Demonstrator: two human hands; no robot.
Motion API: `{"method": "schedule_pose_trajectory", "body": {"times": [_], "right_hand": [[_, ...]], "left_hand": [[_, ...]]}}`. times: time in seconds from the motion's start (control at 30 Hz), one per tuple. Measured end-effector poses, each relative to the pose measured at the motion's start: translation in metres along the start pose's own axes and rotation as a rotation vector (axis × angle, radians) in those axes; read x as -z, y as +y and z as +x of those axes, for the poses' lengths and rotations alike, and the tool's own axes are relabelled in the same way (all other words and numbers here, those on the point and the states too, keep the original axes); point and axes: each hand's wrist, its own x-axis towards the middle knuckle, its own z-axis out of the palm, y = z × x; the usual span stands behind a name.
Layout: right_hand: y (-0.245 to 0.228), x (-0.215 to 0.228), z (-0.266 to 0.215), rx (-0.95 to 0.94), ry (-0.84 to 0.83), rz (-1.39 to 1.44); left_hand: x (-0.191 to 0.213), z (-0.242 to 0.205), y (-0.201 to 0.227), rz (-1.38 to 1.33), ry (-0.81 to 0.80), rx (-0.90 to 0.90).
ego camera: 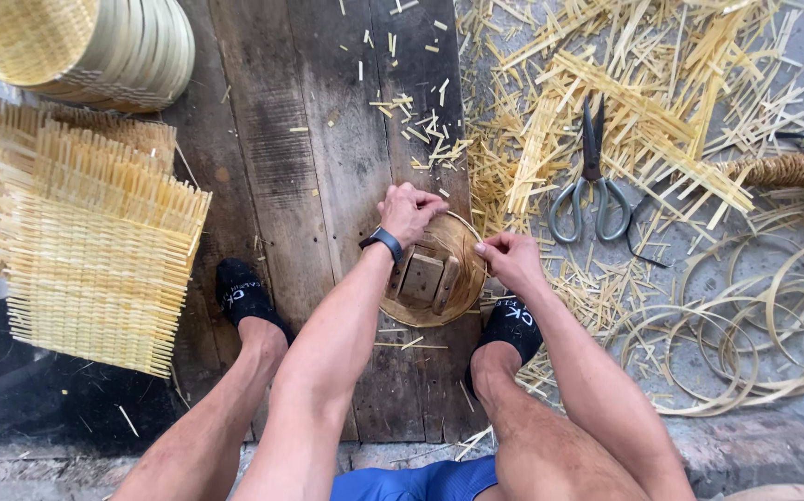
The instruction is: The person constructs a small bamboo basket by placing a woven sheet over a circular wooden frame, securing it with a bamboo ring, and trimming the excess edges with shears.
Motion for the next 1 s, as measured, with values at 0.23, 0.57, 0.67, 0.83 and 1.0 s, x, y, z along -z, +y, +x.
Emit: {"method": "schedule_pose_trajectory", "body": {"times": [0.23,0.57,0.67,0.83,1.0], "right_hand": [[0.017,0.003,-0.031,-0.087,-0.175,0.004],[0.027,-0.004,-0.027,-0.083,-0.073,0.183],[0.007,-0.003,-0.038,-0.074,-0.032,0.195],[-0.004,0.010,-0.056,-0.106,-0.243,0.487],[0.030,-0.020,-0.036,-0.207,-0.237,0.399]], "left_hand": [[0.041,-0.086,-0.103,-0.162,0.212,0.269],[0.055,-0.100,-0.100,-0.614,0.006,0.638],[0.063,-0.097,-0.090,-0.676,-0.036,0.679],[0.048,-0.147,-0.081,-1.473,-0.131,0.524],[-0.013,-0.176,-0.066,-1.466,-0.084,0.584]]}}
